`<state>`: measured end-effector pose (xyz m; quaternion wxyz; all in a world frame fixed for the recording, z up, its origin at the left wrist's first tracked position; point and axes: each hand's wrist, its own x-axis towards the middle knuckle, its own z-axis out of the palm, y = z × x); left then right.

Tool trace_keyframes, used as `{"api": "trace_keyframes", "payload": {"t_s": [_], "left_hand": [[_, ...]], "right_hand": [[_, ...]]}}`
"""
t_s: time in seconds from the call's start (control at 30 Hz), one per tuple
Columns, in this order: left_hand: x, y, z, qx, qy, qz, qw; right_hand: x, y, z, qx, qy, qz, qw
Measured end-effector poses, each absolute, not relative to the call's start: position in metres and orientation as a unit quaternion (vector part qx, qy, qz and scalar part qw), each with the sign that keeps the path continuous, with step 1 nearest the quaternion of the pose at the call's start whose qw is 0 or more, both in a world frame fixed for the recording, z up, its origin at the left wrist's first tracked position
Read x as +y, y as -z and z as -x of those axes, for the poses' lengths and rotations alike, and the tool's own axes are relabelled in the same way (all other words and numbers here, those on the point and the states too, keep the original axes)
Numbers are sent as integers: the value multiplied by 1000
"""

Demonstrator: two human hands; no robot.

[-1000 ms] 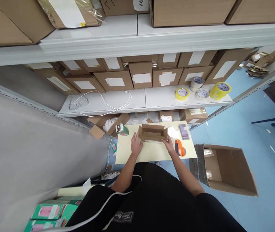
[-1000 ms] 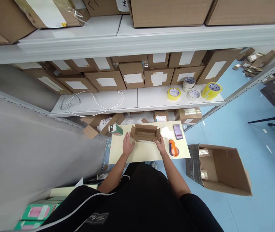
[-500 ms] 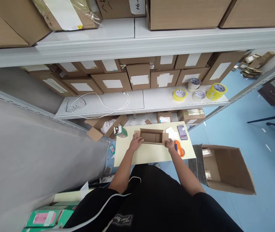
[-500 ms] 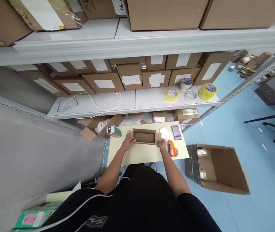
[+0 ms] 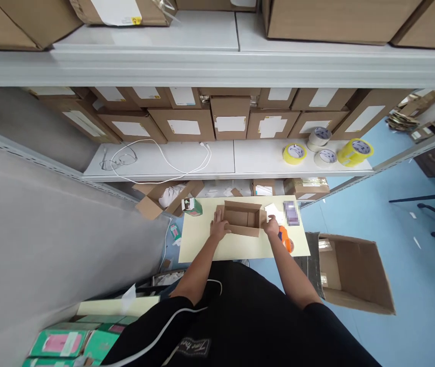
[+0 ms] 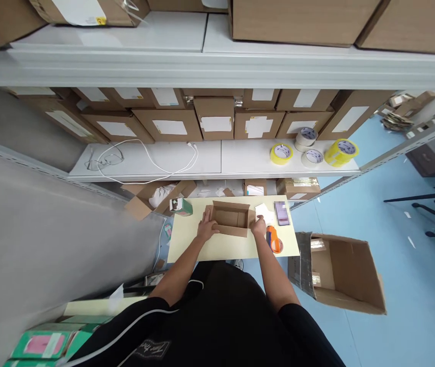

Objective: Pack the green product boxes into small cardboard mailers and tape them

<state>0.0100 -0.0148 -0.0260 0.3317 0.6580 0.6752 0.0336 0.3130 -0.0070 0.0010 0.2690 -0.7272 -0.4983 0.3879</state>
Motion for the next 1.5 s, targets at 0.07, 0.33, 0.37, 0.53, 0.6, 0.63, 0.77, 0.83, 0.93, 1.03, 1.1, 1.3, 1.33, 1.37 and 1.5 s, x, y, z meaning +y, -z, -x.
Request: {"api": "trace_keyframes", "payload": {"t_s": [0.07, 0.33, 0.37, 0.53, 0.6, 0.63, 0.77, 0.83, 0.93, 1.03, 1.1, 1.3, 1.33, 1.37, 1.5], "left_hand": [[-16, 28, -16, 682, -36, -657, 319], [-9, 24, -27, 693, -24, -645, 320], [-8, 23, -27, 692, -20, -645, 325], [-1, 21, -27, 691, -14, -637, 340], [-1, 18, -26, 697, -14, -631, 341], [-2, 15, -25, 699, -16, -630, 339], [-19, 2, -24, 703, -30, -635, 319], [-34, -4, -27, 705, -49, -633, 314], [-60, -9, -37, 718, -73, -618, 313], [-85, -12, -47, 736, -90, -603, 296], [-103, -13, -53, 748, -114, -592, 279], [-166, -17, -51, 800, -182, -524, 229], [-177, -18, -48, 803, -192, -516, 228], [-187, -20, -46, 804, -202, -510, 228], [-220, -25, -41, 815, -221, -486, 225]], "right_hand": [[10, -4, -300, -513, -339, 744, 261], [48, 3, -224, -713, -244, 655, 58], [51, 5, -219, -711, -245, 659, 27], [77, 8, -213, -718, -203, 664, -43], [84, 6, -215, -728, -201, 651, -71], [86, 5, -216, -734, -207, 642, -82], [74, 0, -227, -754, -220, 613, -81], [63, -2, -234, -763, -221, 603, -68], [51, -7, -245, -769, -229, 595, -47], [48, -15, -255, -783, -240, 573, -29], [45, -20, -259, -799, -242, 550, 17], [16, -23, -256, -799, -311, 464, 224], [8, -23, -254, -796, -328, 451, 236], [0, -22, -251, -796, -343, 437, 241], [-23, -26, -242, -809, -382, 382, 233]]}}
